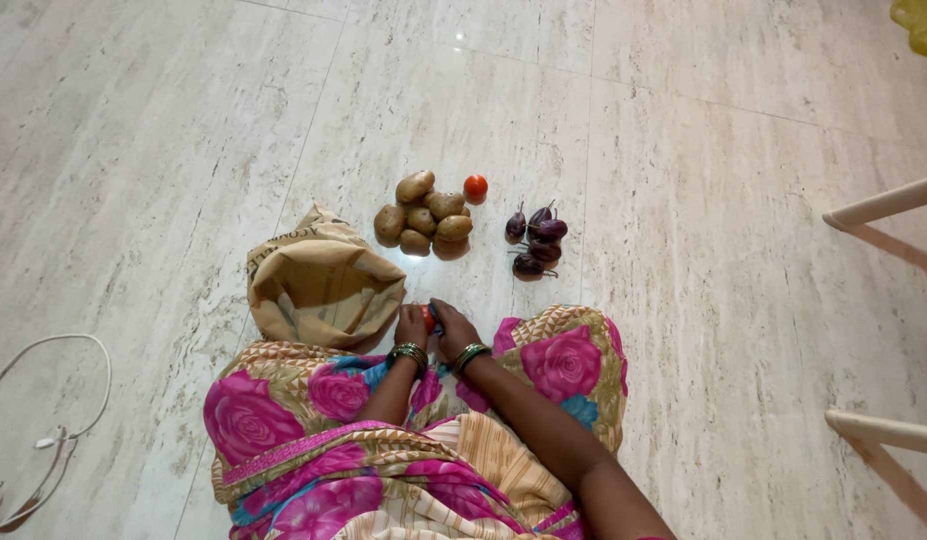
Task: The person sits on the floor and wipes a tomato with a blue cloth. The person then places the tomato on the floor next to a pile of potatoes and eggplants.
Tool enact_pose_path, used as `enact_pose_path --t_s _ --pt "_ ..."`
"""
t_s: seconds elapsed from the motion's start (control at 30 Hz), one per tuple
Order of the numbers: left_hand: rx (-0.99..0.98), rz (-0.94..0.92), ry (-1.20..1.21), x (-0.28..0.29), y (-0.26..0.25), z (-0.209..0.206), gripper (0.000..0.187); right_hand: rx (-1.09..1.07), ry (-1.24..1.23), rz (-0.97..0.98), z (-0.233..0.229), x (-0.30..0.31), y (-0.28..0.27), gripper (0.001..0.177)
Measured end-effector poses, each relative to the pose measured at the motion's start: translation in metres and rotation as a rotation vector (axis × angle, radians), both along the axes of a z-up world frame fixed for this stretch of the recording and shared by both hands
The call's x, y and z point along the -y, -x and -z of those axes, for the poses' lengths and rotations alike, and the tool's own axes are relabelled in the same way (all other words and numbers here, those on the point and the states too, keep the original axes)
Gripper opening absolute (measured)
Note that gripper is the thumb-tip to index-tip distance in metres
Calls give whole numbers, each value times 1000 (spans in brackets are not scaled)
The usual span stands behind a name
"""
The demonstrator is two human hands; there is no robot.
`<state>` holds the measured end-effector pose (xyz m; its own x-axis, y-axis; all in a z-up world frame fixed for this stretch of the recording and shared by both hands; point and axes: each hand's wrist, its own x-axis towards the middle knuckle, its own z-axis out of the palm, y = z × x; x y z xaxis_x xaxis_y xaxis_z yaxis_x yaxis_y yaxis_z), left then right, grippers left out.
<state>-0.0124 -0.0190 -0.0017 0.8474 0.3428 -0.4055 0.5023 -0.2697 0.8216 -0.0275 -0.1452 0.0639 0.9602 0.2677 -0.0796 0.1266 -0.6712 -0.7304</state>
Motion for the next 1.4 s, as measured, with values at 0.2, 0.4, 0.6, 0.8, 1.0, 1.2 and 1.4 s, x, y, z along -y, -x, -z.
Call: enact_pose_path --t_s 0.2,0.4,0.6,0.8,1.0,1.2,1.4 --pt "459 314 -542 -18 -10 52 39 191 88 -220 -28 -29 23 84" --pt "-13 180 -81 -1 3 -12 43 -50 203 -152 -4 -8 5 108" --pt "109 484 -136 5 13 -28 42 -552 88 -361 20 40 -45 91" --pt "199 299 -73 2 11 -21 41 -230 218 -77 -11 6 -1 95" --pt "253 183 -218 -16 -6 45 35 291 172 -108 -14 -30 36 82" --pt "208 376 -250 -5 2 15 35 -111 190 -65 -2 -8 5 79" --pt "126 444 -113 5 17 -33 45 -525 19 -382 21 44 -46 91"
